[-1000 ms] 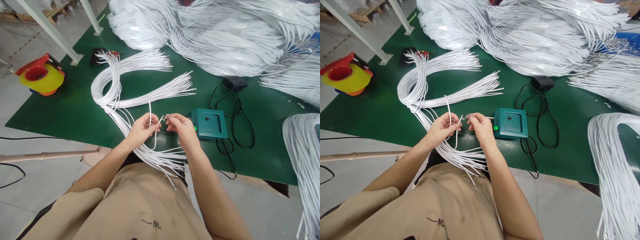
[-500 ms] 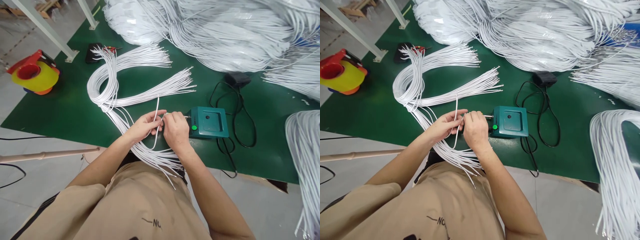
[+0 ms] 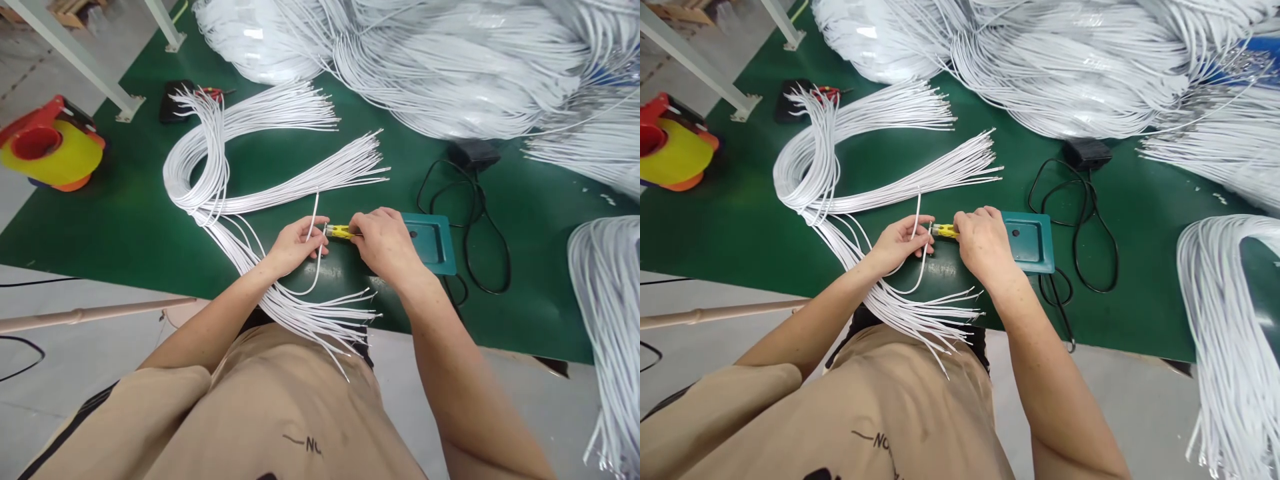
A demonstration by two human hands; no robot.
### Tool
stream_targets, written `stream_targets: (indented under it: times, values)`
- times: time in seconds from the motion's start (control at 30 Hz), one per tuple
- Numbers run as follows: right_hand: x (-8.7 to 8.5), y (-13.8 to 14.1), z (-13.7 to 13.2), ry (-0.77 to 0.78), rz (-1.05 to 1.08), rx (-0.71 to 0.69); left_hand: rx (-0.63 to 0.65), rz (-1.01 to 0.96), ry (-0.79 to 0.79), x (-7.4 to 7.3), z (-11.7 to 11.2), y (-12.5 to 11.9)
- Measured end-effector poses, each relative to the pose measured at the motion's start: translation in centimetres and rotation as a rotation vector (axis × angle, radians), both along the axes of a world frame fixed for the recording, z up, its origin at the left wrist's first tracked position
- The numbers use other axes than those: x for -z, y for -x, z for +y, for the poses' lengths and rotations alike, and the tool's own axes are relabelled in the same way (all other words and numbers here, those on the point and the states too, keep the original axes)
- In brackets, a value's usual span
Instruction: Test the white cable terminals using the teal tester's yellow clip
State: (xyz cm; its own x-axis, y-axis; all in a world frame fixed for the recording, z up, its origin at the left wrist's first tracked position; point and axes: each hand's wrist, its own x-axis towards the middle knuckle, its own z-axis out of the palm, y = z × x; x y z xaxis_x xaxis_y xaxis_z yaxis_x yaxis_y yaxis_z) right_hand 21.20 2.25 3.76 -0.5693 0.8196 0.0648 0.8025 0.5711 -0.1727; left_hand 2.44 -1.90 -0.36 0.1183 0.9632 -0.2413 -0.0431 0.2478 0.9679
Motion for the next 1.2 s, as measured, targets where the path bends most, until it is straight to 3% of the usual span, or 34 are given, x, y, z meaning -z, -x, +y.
stream_targets:
  times: [0.37, 0.57, 0.67, 0.73, 0.8, 0.87, 0.93, 0.97, 1.1, 1.2]
  values:
    - [0.5, 0.0, -0.4, -0.068, 0.035, 0.048, -0.041, 0.092, 0.032, 0.6, 0.1, -0.4]
    - [1.3, -1.2, -1.5, -0.293, 0.036, 0.365, -0.009, 0.035, 0.042, 0.4, 0.2, -0.2]
    - [1.5, -1.4, -1.6, -0.284, 0.001, 0.396, -0.021, 0.031, 0.045, 0.4, 0.1, 0.3]
    - [1.2, -1.0, -1.8, -0.283, 0.032, 0.371, -0.032, 0.028, 0.041, 0.3, 0.0, 0.6]
    - [0.6, 0.1, -2.5, -0.257, 0.121, 0.250, -0.039, 0.011, 0.025, 0.1, -0.2, 1.0]
    - [0.2, 1.7, -4.1, -0.181, 0.209, -0.010, -0.042, -0.022, 0.011, -0.1, -0.5, 1.3]
    - [0.1, 3.5, -6.1, -0.104, 0.177, -0.306, -0.036, -0.054, 0.012, -0.3, -0.8, 1.6]
    - [0.2, 4.4, -7.2, -0.092, 0.125, -0.377, -0.026, -0.064, 0.015, -0.5, -0.9, 1.6]
    - [1.0, 6.5, -10.4, 0.072, -0.062, -0.303, -0.041, -0.074, -0.003, -1.1, -1.6, 1.8]
    - [0.2, 6.1, -10.3, 0.295, -0.023, -0.196, -0.112, -0.068, -0.049, -1.7, -2.4, 1.7]
